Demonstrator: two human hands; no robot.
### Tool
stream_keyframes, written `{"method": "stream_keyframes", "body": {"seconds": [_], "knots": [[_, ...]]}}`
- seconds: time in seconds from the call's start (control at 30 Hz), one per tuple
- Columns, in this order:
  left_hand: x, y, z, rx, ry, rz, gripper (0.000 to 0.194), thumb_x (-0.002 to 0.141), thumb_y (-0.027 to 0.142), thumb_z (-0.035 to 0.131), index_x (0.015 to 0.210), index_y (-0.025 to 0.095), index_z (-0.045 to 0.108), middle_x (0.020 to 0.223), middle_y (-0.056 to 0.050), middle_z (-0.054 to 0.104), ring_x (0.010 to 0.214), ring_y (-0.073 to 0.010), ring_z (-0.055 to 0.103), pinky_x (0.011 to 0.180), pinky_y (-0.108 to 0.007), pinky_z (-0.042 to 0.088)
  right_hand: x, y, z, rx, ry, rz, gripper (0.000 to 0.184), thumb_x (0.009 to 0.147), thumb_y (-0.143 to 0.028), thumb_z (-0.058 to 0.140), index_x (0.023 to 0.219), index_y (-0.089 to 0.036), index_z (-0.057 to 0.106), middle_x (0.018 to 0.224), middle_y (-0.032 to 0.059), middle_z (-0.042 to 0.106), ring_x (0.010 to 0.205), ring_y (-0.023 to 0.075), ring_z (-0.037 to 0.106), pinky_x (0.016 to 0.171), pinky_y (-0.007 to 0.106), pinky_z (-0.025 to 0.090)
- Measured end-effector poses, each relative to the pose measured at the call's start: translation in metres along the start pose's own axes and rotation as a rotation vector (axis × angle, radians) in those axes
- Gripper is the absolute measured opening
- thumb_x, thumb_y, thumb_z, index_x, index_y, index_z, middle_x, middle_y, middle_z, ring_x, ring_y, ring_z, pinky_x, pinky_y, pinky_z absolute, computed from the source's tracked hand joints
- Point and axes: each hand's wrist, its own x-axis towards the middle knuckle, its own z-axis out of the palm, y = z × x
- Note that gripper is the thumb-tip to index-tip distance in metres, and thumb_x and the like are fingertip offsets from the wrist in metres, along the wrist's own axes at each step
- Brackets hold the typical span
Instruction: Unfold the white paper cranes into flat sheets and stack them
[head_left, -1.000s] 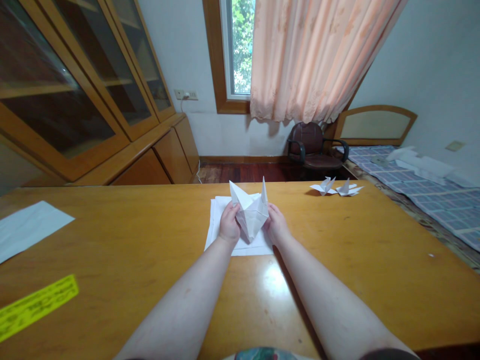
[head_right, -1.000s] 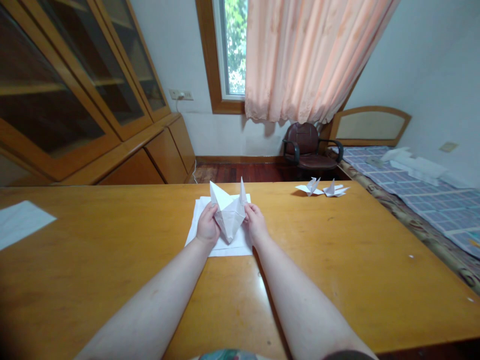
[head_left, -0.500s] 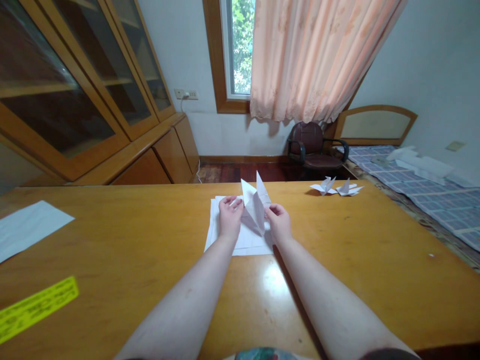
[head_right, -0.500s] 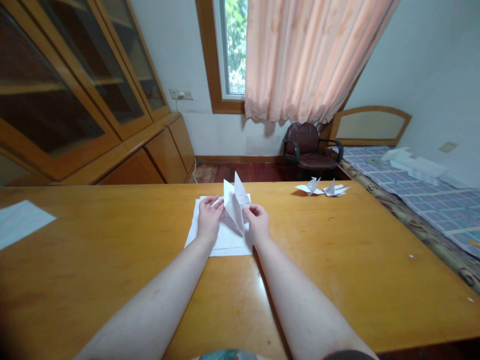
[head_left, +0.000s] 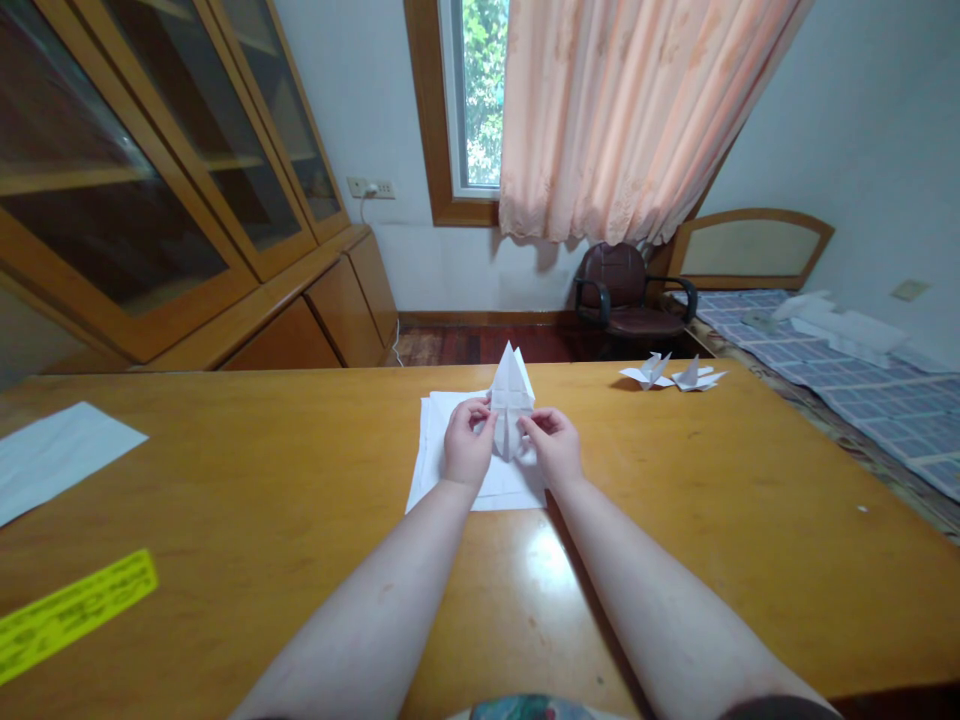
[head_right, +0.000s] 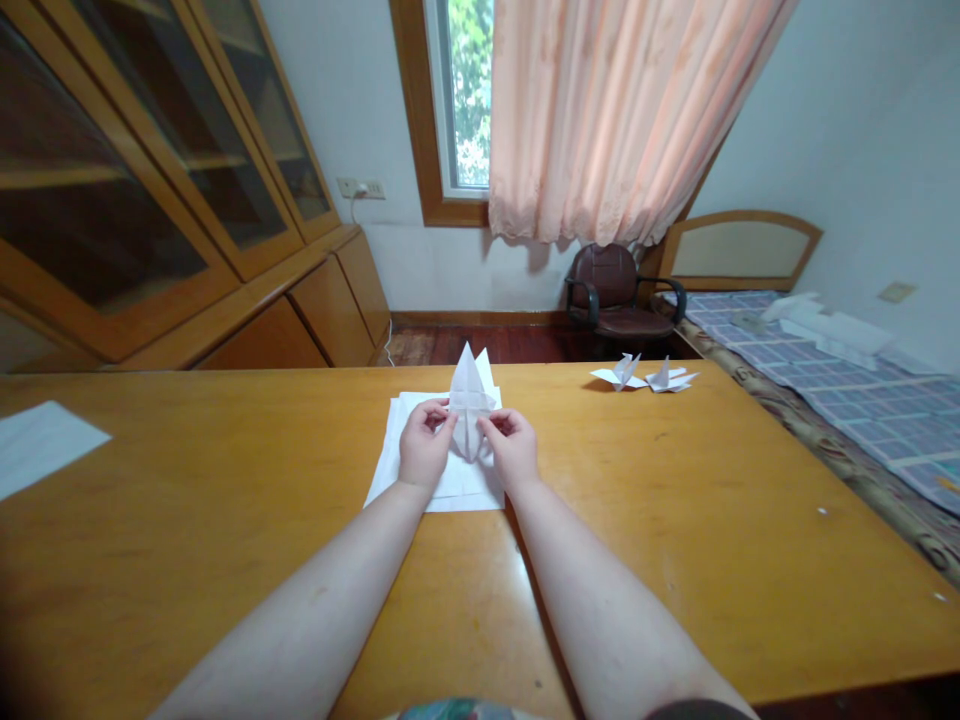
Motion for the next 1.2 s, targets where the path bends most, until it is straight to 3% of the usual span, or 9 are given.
{"method": "stream_keyframes", "body": {"seconds": [0.23, 0.33, 0.47, 0.73, 0.93, 1.1, 1.2], "knots": [[0.0013, 0.0074, -0.0041, 0.154, 0.078, 0.061, 0.007, 0.074, 0.016, 0.058, 0.067, 0.019, 0.058, 0.093, -0.005, 0.054, 0.087, -0.0154, 0.054, 0.068, -0.025, 0.048, -0.0018, 0.0006, 0.0011, 0.032, -0.086, -0.001, 0.018, 0.064, -0.031, 0.070, 0.076, -0.019, 0.067, 0.067, 0.0004, 0.065, 0.058, 0.0117, 0.056, 0.059, 0.026, 0.046], [0.0013, 0.0076, -0.0030, 0.154, 0.036, 0.074, 0.006, 0.073, 0.016, 0.058, 0.074, 0.020, 0.062, 0.095, -0.006, 0.053, 0.090, -0.0165, 0.054, 0.072, -0.028, 0.049, -0.0007, 0.0030, -0.0001, 0.017, -0.083, -0.008, 0.019, 0.063, -0.032, 0.071, 0.076, -0.019, 0.067, 0.068, 0.0008, 0.066, 0.057, 0.0116, 0.055, 0.057, 0.026, 0.045], [0.0011, 0.0053, -0.0021, 0.265, -0.048, 0.091, 0.020, 0.067, 0.014, 0.063, 0.086, 0.020, 0.061, 0.101, -0.007, 0.052, 0.097, -0.0196, 0.051, 0.080, -0.033, 0.047, 0.0005, 0.0033, -0.0011, 0.013, -0.071, -0.007, 0.020, 0.062, -0.034, 0.071, 0.074, -0.019, 0.067, 0.065, 0.0001, 0.064, 0.054, 0.0110, 0.052, 0.054, 0.025, 0.044], [-0.0007, 0.0029, -0.0023, 0.351, -0.064, 0.090, 0.034, 0.057, 0.013, 0.067, 0.087, 0.020, 0.053, 0.102, -0.007, 0.051, 0.104, -0.0237, 0.048, 0.091, -0.039, 0.040, 0.0002, -0.0010, -0.0020, 0.012, -0.049, -0.004, 0.018, 0.065, -0.035, 0.069, 0.072, -0.019, 0.067, 0.059, -0.0013, 0.061, 0.051, 0.0108, 0.049, 0.052, 0.025, 0.041], [-0.0007, 0.0049, -0.0018, 0.343, -0.072, 0.105, 0.027, 0.064, 0.012, 0.062, 0.088, 0.020, 0.055, 0.101, -0.007, 0.054, 0.102, -0.0231, 0.049, 0.090, -0.039, 0.039, -0.0012, -0.0008, -0.0024, -0.003, -0.066, -0.012, 0.014, 0.066, -0.032, 0.068, 0.070, -0.019, 0.066, 0.056, -0.0022, 0.058, 0.051, 0.0109, 0.050, 0.053, 0.025, 0.040], [0.0029, 0.0094, -0.0068, 0.269, 0.029, 0.080, 0.006, 0.070, 0.019, 0.061, 0.076, 0.021, 0.062, 0.089, -0.005, 0.058, 0.088, -0.0202, 0.052, 0.082, -0.033, 0.041, -0.0016, -0.0024, -0.0024, -0.001, -0.043, -0.026, 0.014, 0.066, -0.033, 0.067, 0.071, -0.020, 0.066, 0.059, -0.0016, 0.060, 0.052, 0.0114, 0.050, 0.053, 0.025, 0.041], [0.0051, 0.0100, -0.0105, 0.184, 0.128, -0.085, 0.008, 0.070, 0.023, 0.063, 0.077, 0.020, 0.064, 0.075, -0.002, 0.057, 0.065, -0.0151, 0.050, 0.065, -0.027, 0.040, -0.0002, -0.0016, -0.0040, 0.007, 0.003, -0.053, 0.014, 0.066, -0.033, 0.066, 0.072, -0.020, 0.066, 0.063, -0.0009, 0.061, 0.055, 0.0121, 0.051, 0.056, 0.026, 0.042]]}}
